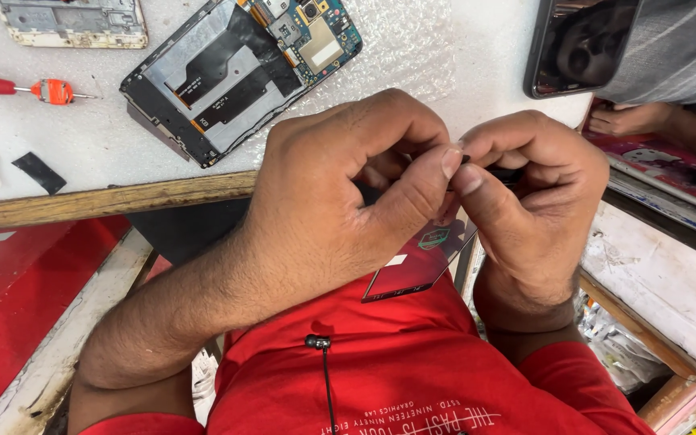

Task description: The person disassembles a smartphone, removes the battery, and handles internal components and a screen assembly. They then reassemble the device by placing the screen back onto the chassis and pressing the edges to secure it.

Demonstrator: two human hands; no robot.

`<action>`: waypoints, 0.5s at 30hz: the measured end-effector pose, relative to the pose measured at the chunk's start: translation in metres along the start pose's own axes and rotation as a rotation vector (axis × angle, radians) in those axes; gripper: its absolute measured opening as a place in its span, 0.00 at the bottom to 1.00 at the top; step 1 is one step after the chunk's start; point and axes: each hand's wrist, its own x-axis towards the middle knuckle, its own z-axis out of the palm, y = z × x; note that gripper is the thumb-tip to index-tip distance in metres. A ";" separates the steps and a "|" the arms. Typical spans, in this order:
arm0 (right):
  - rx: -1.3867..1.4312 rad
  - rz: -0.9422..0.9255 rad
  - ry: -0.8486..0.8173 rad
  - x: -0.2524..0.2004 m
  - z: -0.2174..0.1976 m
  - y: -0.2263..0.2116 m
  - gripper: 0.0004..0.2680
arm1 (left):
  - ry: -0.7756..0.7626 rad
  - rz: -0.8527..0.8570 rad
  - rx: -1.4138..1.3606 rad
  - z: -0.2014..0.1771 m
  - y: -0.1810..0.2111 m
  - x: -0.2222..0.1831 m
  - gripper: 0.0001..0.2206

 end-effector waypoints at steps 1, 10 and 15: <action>0.001 -0.006 -0.003 0.001 0.000 0.000 0.04 | 0.000 0.001 0.006 0.000 0.000 0.000 0.04; -0.104 -0.034 0.040 -0.002 -0.002 0.002 0.02 | -0.006 0.023 0.054 0.002 0.001 0.001 0.04; -0.132 -0.039 0.043 0.000 -0.001 0.002 0.02 | -0.006 0.032 0.071 0.002 0.001 0.000 0.04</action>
